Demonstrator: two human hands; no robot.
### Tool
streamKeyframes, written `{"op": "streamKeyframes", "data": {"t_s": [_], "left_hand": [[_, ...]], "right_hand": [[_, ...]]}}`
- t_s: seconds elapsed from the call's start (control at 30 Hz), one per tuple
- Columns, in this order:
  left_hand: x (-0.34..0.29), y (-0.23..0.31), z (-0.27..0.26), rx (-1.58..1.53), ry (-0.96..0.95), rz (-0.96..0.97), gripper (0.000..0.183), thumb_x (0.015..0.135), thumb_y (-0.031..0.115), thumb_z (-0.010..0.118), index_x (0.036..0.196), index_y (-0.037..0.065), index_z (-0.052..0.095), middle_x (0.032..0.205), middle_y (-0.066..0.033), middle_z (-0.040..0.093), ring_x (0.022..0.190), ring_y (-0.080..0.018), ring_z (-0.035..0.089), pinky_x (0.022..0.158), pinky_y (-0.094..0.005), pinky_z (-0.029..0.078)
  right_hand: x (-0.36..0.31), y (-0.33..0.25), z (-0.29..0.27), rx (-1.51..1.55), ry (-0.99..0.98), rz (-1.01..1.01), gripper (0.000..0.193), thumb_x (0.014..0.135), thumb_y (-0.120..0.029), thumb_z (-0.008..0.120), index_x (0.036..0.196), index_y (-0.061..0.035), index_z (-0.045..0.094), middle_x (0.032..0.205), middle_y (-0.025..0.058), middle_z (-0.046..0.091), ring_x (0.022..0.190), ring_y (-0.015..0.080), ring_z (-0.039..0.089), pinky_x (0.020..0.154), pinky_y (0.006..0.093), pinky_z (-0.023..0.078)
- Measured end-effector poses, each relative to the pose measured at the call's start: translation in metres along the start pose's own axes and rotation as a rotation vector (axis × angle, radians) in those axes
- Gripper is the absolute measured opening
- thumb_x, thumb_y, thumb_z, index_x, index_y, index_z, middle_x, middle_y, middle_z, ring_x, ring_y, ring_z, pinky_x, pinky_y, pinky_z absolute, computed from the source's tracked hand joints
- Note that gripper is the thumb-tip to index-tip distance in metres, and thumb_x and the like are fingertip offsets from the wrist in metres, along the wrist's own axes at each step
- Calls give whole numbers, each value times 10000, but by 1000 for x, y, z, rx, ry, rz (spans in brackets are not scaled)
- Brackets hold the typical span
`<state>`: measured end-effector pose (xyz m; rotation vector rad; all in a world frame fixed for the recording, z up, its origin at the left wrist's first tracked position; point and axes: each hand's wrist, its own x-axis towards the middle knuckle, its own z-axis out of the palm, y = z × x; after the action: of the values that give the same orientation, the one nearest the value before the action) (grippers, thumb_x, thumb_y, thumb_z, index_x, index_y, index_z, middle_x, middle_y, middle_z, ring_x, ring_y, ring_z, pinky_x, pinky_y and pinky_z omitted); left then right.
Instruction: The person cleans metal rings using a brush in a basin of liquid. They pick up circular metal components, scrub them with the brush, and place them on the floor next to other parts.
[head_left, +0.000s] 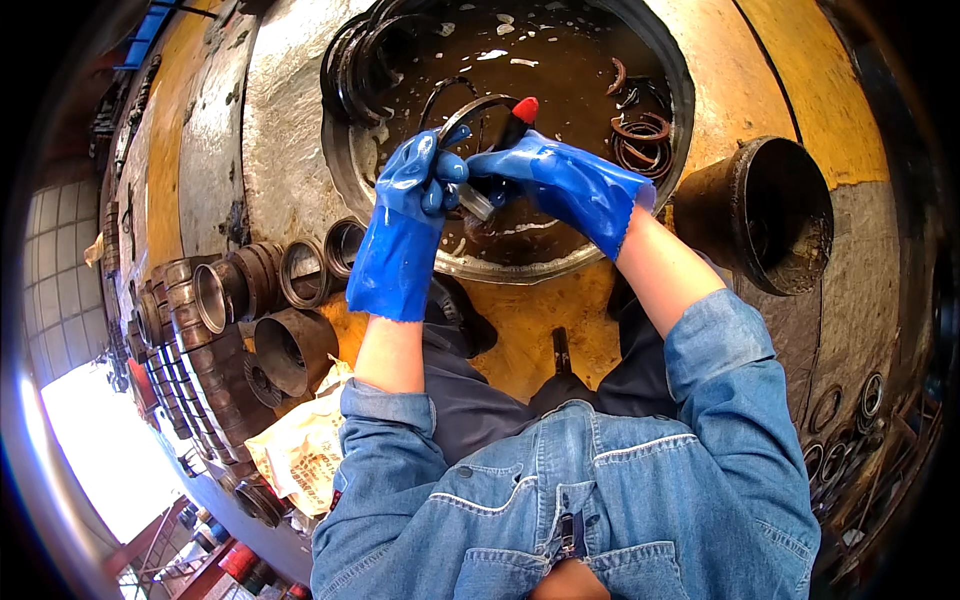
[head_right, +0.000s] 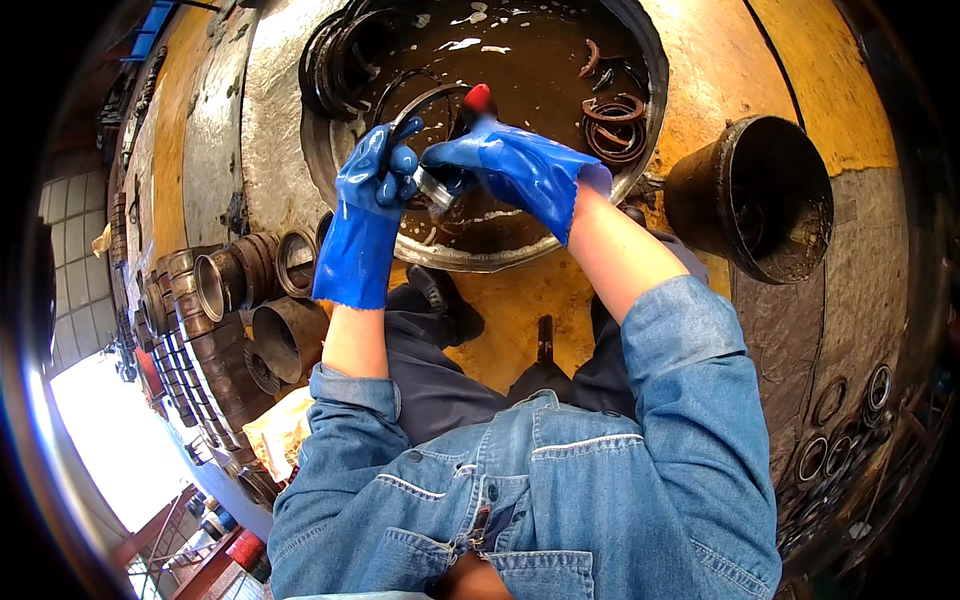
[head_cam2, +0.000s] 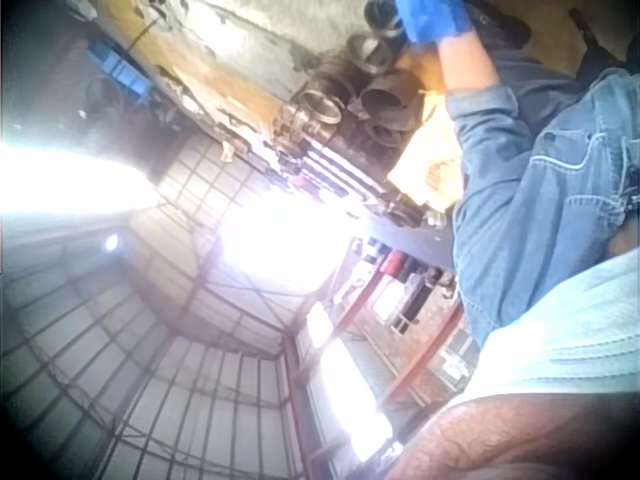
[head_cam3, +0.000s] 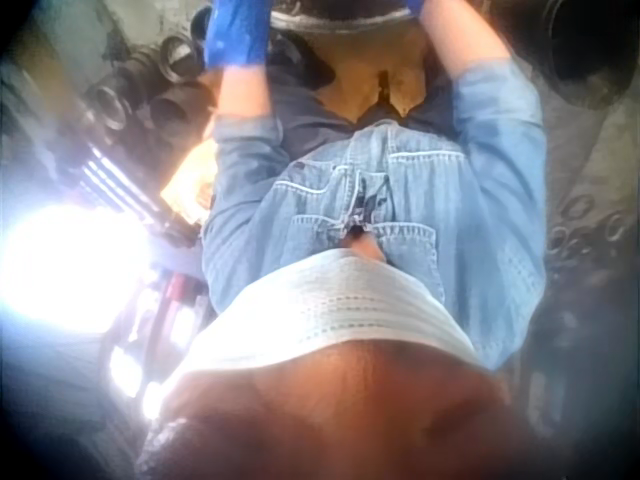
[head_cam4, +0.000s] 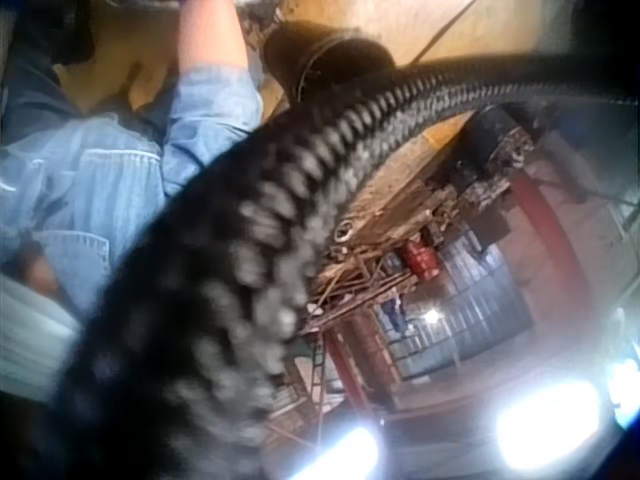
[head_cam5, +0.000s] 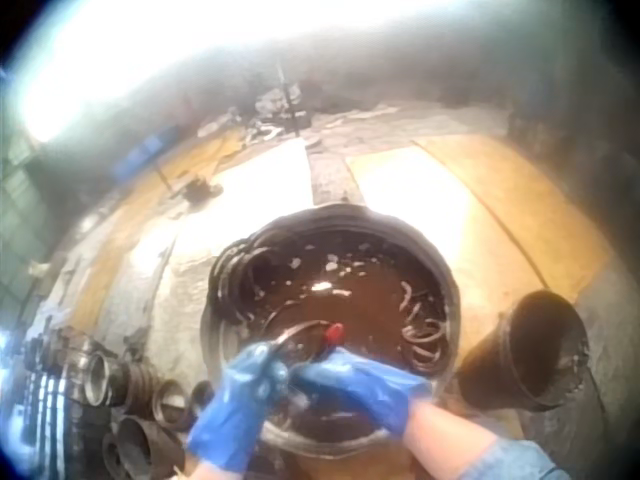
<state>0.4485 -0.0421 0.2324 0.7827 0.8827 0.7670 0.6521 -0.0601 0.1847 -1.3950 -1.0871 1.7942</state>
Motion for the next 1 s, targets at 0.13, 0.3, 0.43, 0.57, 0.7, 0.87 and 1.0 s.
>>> {"op": "streamKeyframes", "data": {"t_s": [0.13, 0.3, 0.43, 0.57, 0.7, 0.87, 1.0], "left_hand": [[5, 2, 5, 11, -55, -29, 347, 1064, 285, 614, 1249, -3, 672, 802, -63, 708, 528, -58, 470, 540, -234, 449], [10, -3, 19, 297, 20, 5, 320, 991, 278, 713, 1171, 15, 682, 829, -39, 696, 593, -59, 509, 559, -226, 420], [-3, 3, 34, 531, 17, -30, 386, 897, 235, 784, 1198, 18, 677, 855, -11, 682, 697, -73, 569, 641, -240, 459], [5, -12, 31, 903, -17, 35, 338, 883, 168, 791, 1170, 19, 695, 842, -10, 685, 729, -93, 627, 656, -250, 504], [23, -2, 33, 1603, -405, 645, 226, 682, 35, 762, 897, 102, 749, 857, -115, 727, 787, -257, 727, 702, -376, 572], [22, -9, 40, 1810, -103, 1130, 302, 644, 85, 786, 935, 163, 761, 1123, -108, 771, 1035, -323, 734, 878, -430, 596], [26, -25, 38, 1791, 152, 677, 470, 705, 66, 792, 1168, 127, 741, 1270, -131, 726, 1144, -380, 689, 1015, -454, 556]], "right_hand": [[-23, 9, -2, 271, -41, -89, 238, 951, -227, 729, 1094, -40, 756, 937, 87, 735, 783, 137, 659, 695, 277, 524], [-41, 26, -30, -276, 159, -719, 227, 956, -226, 665, 1090, -75, 770, 947, 88, 754, 821, 192, 705, 726, 280, 529], [-86, -58, -49, -392, 179, -30, 306, 898, -343, 672, 904, -55, 777, 748, 113, 710, 662, 189, 650, 660, 320, 509], [-65, -45, -66, -592, 640, 28, 385, 847, -383, 595, 850, -23, 729, 718, 154, 671, 719, 248, 686, 746, 382, 539], [-48, -41, -60, -483, 478, -65, 391, 835, -391, 623, 842, -13, 724, 717, 161, 646, 671, 243, 615, 707, 394, 524], [-63, -53, -39, -452, 188, 173, 421, 794, -429, 688, 886, -24, 752, 786, 129, 712, 695, 247, 640, 640, 393, 502], [-43, -14, -36, -357, 113, 143, 417, 792, -482, 727, 816, -67, 693, 654, 36, 568, 528, 132, 473, 496, 334, 352]]}}
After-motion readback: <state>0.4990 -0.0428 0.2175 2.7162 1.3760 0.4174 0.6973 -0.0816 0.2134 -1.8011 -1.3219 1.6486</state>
